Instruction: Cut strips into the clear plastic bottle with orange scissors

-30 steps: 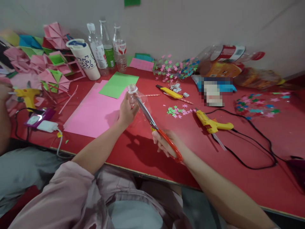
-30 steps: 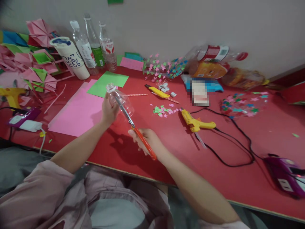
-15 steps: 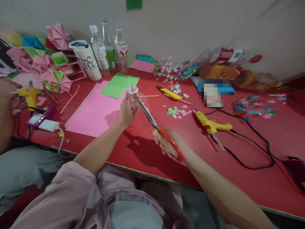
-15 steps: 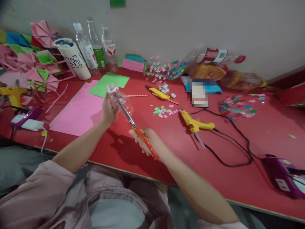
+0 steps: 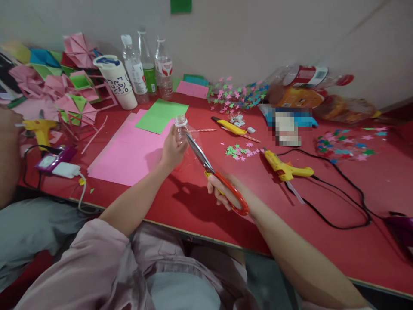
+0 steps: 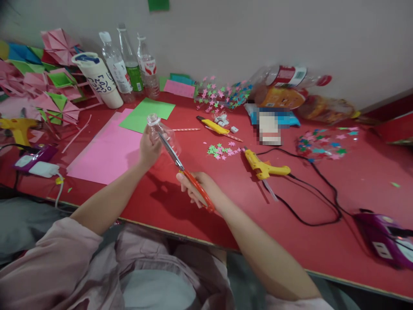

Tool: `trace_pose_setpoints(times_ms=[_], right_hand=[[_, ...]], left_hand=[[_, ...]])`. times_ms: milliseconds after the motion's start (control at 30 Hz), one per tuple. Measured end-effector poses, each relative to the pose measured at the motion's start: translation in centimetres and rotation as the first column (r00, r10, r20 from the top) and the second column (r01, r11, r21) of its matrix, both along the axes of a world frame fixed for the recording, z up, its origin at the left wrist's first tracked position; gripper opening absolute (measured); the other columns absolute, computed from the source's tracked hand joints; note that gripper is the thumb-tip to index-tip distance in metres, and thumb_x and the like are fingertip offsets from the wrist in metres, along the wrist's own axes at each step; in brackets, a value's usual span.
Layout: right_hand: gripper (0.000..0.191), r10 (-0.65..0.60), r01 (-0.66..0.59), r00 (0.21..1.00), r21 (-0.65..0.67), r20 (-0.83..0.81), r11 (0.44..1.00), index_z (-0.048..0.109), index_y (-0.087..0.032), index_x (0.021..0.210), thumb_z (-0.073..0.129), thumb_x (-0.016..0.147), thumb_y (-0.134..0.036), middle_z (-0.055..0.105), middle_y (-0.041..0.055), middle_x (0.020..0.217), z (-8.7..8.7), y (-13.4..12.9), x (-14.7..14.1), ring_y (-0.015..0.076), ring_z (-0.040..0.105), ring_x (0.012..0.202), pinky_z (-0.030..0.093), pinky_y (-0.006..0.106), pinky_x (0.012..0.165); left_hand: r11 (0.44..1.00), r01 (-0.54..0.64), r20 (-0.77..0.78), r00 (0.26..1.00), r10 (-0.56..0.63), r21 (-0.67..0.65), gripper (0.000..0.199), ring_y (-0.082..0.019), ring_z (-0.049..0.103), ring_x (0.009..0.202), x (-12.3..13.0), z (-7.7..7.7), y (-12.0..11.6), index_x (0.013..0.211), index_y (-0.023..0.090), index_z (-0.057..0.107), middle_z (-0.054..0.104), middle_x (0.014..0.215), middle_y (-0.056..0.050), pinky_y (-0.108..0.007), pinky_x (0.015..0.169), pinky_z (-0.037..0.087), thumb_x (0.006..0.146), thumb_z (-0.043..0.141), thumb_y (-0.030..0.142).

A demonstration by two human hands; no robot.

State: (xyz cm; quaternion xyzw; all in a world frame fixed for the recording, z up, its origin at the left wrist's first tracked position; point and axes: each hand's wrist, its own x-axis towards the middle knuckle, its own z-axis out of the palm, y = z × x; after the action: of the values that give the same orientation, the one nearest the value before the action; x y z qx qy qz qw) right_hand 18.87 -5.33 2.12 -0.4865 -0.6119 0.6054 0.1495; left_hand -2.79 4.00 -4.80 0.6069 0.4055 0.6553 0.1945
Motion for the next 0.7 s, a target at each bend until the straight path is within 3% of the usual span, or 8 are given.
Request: trace_pose_setpoints(times_ms=[167,300,367,433,500,600,700], right_hand=[[0.061,-0.014,0.014,1.0,0.002,0.017,1.0,0.053,-0.022,0.066,0.053,0.083,-0.08,0.039,-0.0097,0.034,0.3,0.3,0.2,0.008,0.039,0.027,0.048,0.025,0.044],[0.058,-0.038,0.038,0.999,-0.01,0.024,0.999,0.053,-0.022,0.065,0.057,0.084,-0.076,0.038,-0.0105,0.033,0.7,0.3,0.1,0.0076,0.039,0.028,0.054,0.027,0.053],[0.055,-0.035,0.035,0.998,-0.004,0.052,0.999,0.055,-0.022,0.065,0.061,0.084,-0.073,0.039,-0.0101,0.033,0.9,0.2,0.0,0.008,0.041,0.029,0.055,0.027,0.056],[0.051,-0.053,0.051,0.996,0.024,0.068,0.998,0.056,-0.021,0.065,0.065,0.083,-0.068,0.041,-0.0094,0.034,1.0,0.0,-0.1,0.0084,0.043,0.031,0.054,0.027,0.055],[0.049,-0.13,0.128,0.991,0.074,0.023,0.989,0.057,-0.021,0.066,0.066,0.083,-0.066,0.041,-0.0093,0.037,1.2,-0.1,-0.2,0.0087,0.043,0.033,0.053,0.026,0.054],[0.049,-0.253,0.262,0.964,0.109,-0.087,0.959,0.055,-0.022,0.067,0.063,0.086,-0.066,0.041,-0.0102,0.038,1.3,0.2,-0.1,0.0079,0.042,0.033,0.053,0.026,0.055],[0.052,-0.285,0.292,0.955,0.089,-0.083,0.952,0.053,-0.021,0.066,0.061,0.087,-0.068,0.039,-0.011,0.037,1.0,0.7,0.1,0.0062,0.039,0.03,0.053,0.025,0.055]], left_hand=[[0.993,0.094,0.083,0.993,-0.088,-0.07,0.031,-0.017,0.068,0.087,0.6,-0.6,0.5,0.117,0.027,0.053,0.065,0.099,-0.003,-0.033,0.079,0.056,0.09,0.064,0.037],[0.987,0.022,0.121,0.993,-0.003,-0.156,0.033,-0.019,0.066,0.091,0.4,0.0,0.4,0.11,0.026,0.056,0.063,0.1,-0.003,-0.037,0.085,0.055,0.085,0.069,0.044],[0.977,-0.011,0.176,0.983,0.05,-0.215,0.035,-0.018,0.065,0.086,-0.1,0.3,0.6,0.107,0.025,0.055,0.062,0.098,-0.003,-0.036,0.08,0.056,0.085,0.07,0.048],[0.949,0.049,0.291,0.956,0.046,-0.312,0.036,-0.015,0.063,0.074,-0.8,0.6,0.9,0.107,0.026,0.052,0.06,0.093,-0.002,-0.034,0.069,0.056,0.086,0.068,0.051],[0.936,0.09,0.337,0.941,0.033,-0.342,0.04,-0.014,0.063,0.073,-1.2,0.7,1.0,0.108,0.026,0.051,0.06,0.095,-0.003,-0.034,0.069,0.057,0.084,0.07,0.051],[0.916,0.228,0.334,0.936,-0.113,-0.329,0.044,-0.018,0.067,0.09,-0.9,0.6,0.8,0.114,0.027,0.049,0.062,0.104,-0.005,-0.039,0.08,0.059,0.084,0.071,0.051],[0.874,0.376,0.325,0.905,-0.276,-0.306,0.049,-0.023,0.068,0.104,0.0,0.5,0.1,0.119,0.029,0.049,0.064,0.11,-0.006,-0.044,0.089,0.058,0.081,0.074,0.046]])
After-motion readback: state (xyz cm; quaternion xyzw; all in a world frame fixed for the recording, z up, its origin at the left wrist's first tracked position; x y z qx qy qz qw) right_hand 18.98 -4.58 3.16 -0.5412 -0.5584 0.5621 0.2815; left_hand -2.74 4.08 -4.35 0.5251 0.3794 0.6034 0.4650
